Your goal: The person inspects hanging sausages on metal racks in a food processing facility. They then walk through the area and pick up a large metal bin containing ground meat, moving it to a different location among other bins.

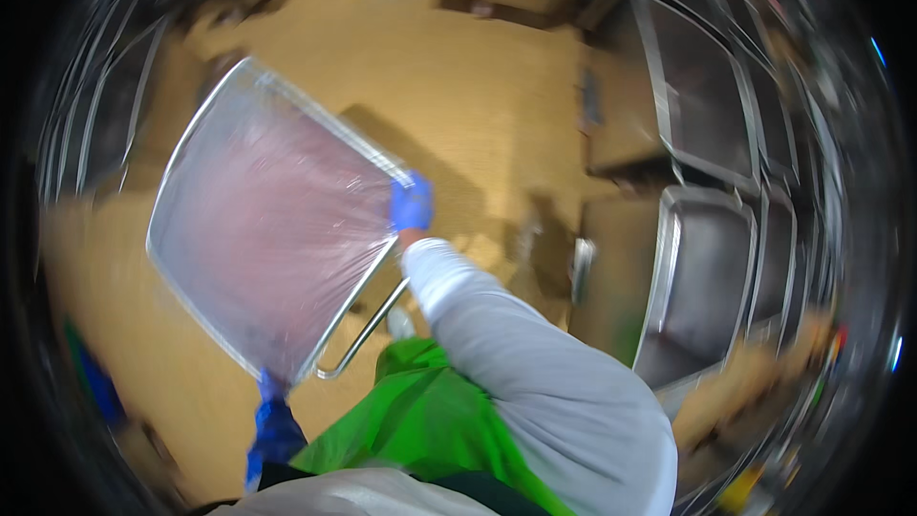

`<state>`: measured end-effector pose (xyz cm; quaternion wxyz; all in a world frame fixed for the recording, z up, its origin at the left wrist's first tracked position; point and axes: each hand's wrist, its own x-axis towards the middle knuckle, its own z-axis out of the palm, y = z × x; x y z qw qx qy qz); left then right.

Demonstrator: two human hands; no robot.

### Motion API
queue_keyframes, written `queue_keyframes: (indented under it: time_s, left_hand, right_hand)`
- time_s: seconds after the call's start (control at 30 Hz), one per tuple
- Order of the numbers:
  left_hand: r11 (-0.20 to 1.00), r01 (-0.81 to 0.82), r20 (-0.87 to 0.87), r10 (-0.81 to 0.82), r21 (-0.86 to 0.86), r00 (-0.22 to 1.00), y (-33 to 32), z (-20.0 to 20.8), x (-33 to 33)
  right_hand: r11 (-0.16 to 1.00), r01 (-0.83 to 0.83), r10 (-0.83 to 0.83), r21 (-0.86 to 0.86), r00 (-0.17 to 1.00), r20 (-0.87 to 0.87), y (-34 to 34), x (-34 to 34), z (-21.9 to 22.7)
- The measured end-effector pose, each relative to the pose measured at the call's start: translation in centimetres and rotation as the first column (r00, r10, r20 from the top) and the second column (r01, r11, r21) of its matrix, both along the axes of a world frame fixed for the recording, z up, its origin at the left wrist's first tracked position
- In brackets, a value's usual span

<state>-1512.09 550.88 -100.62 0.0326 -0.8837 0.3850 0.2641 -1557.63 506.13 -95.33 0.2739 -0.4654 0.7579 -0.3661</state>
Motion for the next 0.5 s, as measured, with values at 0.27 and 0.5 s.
queue_keyframes:
  time_s: [0.27, 0.5]
  left_hand:
    - [0.668, -0.742, -0.063, 0.739, -0.06, 0.67, 3.7, 10.4, -11.1]
    - [0.508, -0.862, -0.099, 0.857, -0.002, 0.505, 1.2, 14.8, -13.9]
  right_hand:
    - [0.946, -0.317, 0.319, 0.072, 0.948, -0.012, -4.6, 5.0, 1.5]
    - [0.86, -0.507, 0.509, 0.048, 0.86, -0.041, -11.1, 14.7, 5.8]
